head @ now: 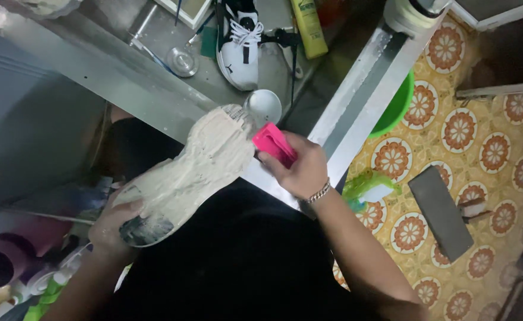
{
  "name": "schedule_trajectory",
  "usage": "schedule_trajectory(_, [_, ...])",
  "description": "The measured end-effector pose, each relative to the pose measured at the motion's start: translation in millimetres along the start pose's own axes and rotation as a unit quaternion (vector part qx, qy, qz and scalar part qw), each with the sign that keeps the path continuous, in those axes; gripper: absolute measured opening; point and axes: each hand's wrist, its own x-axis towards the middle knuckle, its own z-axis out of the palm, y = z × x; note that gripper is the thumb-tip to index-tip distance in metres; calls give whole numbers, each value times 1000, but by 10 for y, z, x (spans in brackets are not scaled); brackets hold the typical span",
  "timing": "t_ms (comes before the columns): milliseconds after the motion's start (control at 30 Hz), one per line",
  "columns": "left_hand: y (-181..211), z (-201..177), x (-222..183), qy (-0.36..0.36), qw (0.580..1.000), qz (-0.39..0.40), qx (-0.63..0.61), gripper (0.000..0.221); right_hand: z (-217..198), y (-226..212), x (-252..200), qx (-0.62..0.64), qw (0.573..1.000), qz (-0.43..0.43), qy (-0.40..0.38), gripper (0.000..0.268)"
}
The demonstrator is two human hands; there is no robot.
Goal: Cleaning and scrubbing sneakers using a brush and soap in a sink.
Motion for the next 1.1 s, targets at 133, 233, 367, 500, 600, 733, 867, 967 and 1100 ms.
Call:
schedule_trajectory(133, [-376, -677, 159, 77, 996, -18, 52, 75, 27, -130, -140, -11, 999, -40, 8, 40])
schedule_trajectory(233, [-238, -285, 117, -14, 753, 503, 425, 24, 27, -7, -132, 3, 997, -83, 12, 41])
schedule_trajectory(367, [48, 63, 57, 14, 1000, -5, -6, 78, 53, -134, -126, -11, 995, -102, 16, 39])
schedule_trajectory(500, [-174, -421, 121, 91, 993, -47, 58, 77, 47, -21, 6, -1, 996, -94, 4, 43])
schedule_trajectory(600, [-475, -815, 94, -26, 854, 279, 438, 41, 44, 46, 129, 2, 1000, -15, 6, 40])
schedule_trajectory(733, [198, 252, 76, -11, 998, 28, 49, 86, 47, -202, 133, -9, 991, -129, 23, 43])
schedule_trajectory(867, [169, 209, 91, -11, 990, 34, 136, 90, -8, -6, 372, -25, 998, -65, -14, 44])
schedule_trajectory(967, [202, 208, 73, -2, 986, 22, 166, 91, 40, -208, 294, -16, 993, -117, -24, 39])
schedule_trajectory(1100, [259, 302, 72, -15, 956, 72, 285, 89, -8, -165, 451, -44, 988, -146, -18, 42])
